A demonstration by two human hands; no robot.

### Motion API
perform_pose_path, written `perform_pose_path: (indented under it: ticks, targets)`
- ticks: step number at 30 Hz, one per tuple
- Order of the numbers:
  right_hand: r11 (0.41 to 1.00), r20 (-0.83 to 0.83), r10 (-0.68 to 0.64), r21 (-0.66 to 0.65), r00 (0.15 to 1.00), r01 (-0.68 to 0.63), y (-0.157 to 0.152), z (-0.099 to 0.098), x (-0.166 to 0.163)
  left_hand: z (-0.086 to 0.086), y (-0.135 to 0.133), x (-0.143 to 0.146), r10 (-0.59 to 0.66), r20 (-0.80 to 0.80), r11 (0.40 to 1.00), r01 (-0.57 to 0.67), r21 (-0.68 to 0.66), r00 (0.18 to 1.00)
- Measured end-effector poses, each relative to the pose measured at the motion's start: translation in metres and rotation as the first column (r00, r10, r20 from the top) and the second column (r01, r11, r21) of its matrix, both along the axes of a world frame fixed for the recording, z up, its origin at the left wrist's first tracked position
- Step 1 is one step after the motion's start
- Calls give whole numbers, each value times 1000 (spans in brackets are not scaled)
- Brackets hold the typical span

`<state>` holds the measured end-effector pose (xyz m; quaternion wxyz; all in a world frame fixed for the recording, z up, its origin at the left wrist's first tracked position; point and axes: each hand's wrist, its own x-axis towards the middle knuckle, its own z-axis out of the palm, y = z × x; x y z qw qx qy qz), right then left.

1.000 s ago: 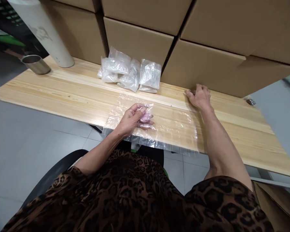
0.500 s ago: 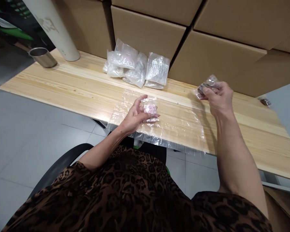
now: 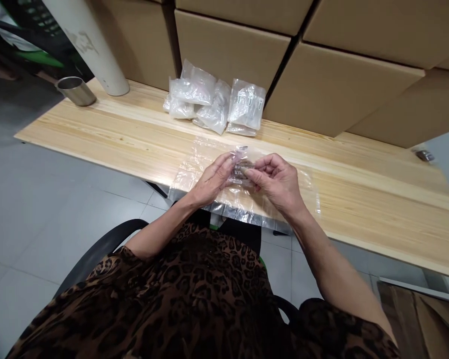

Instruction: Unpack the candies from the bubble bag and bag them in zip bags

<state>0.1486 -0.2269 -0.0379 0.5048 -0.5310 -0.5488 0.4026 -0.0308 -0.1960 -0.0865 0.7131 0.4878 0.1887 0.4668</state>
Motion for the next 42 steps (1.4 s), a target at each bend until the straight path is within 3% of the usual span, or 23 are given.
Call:
perform_pose_path:
  ticks: [4,7,14,20,25,31,34,37,40,42]
  targets:
    - [999,49,-30,14,998,29,0,-4,-4,-6,5,-1,23,-59,984,-12,180,998]
    - [998,59,-48,30,997,46,-4,-3,-4,-7,6,-2,37,-71,977,-22,210,997]
    - [998,49,52,-49,997,-50,-13,4,-9,10,-9,-5,46,-71,998,-42,49,996]
    - [999,162,16,38,987,-23,-16,0,-8,18,-14,-11,-58,-54,996,55,-67,997]
    - [985,337,-62,170,939,4,-22,-3,-7,11,-17,-8,-98,-30,994,97,-56,995]
    - [991,349,61,90,935,-98,-25,13,3,9,-25,-7,-100,-73,995,99,-24,992]
    - [989,594,13,109,805,-97,-20,29,20,22,-28,-21,47,-144,998,-41,47,988]
    - [989,823,98,-18,560,-147,-12,38,35,37,-25,-44,315,-214,943,-281,178,925]
    - [974,903,213,-163,374,-159,-3,38,41,45,-12,-72,544,-343,833,-444,331,765]
    - [975,916,206,-162,344,-151,1,36,43,45,-1,-89,638,-454,767,-464,444,622]
